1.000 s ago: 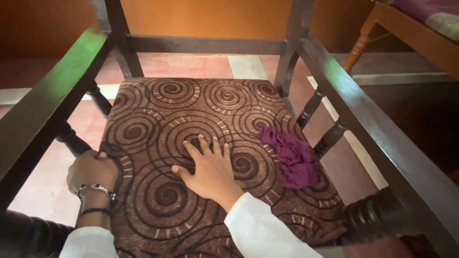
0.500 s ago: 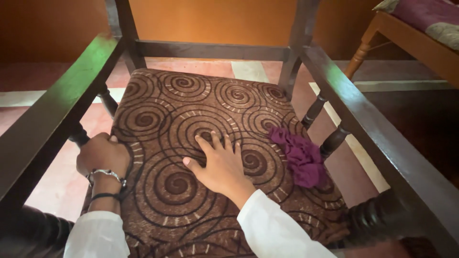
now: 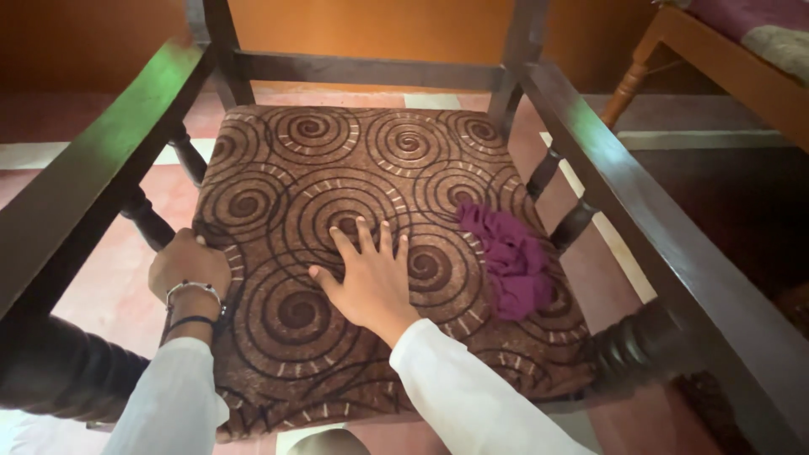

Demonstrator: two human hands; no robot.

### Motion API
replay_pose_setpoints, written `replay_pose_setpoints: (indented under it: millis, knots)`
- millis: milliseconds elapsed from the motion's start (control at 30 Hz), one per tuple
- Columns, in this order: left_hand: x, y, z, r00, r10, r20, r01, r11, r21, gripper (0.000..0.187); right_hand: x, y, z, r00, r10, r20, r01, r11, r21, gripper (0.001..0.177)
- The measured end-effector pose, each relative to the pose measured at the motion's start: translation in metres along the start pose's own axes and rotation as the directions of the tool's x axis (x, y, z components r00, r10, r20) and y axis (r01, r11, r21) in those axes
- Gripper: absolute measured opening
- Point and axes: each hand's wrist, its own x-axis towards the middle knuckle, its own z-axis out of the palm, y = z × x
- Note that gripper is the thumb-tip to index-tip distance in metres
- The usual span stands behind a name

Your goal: The person wipes the seat and wooden frame of a chair using a purple cloth. They systematically clean the cushioned seat, the front edge, and the legs of the chair.

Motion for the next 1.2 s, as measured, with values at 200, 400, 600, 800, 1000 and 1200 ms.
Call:
replay_pose_setpoints:
  millis: [200,400,600,800,1000,1200]
  knots:
    - [-0.020,0.003,-0.003,0.998,-0.014,0.058,0.014,1.000,-0.002,0.061,-0.002,0.002,0.010,0.998,0.042,0.045,-0.042,0.999,-0.014,0.076]
    - [-0.048,0.028,0.000,0.975,0.211,0.069,-0.216,0.974,0.065,0.078,-0.003,0.005,0.016,0.998,0.041,0.042,-0.040,0.999,-0.021,0.077]
    - [-0.088,0.055,0.009,0.904,0.409,0.127,-0.423,0.898,0.118,0.065,-0.003,0.007,0.019,0.999,0.033,0.010,-0.032,0.999,-0.013,0.075]
    - [-0.090,0.055,0.004,0.909,0.393,0.136,-0.409,0.903,0.130,0.066,-0.002,0.009,0.019,0.999,0.028,0.026,-0.028,1.000,0.005,0.075]
    - [-0.093,0.059,0.000,0.914,0.385,0.128,-0.401,0.905,0.140,0.066,-0.004,0.014,0.016,1.000,0.003,0.019,-0.003,0.999,0.038,0.076]
    - [-0.095,0.063,-0.002,0.920,0.374,0.117,-0.389,0.907,0.164,0.066,0.000,0.018,0.010,0.998,-0.028,0.047,0.026,0.998,0.050,0.078]
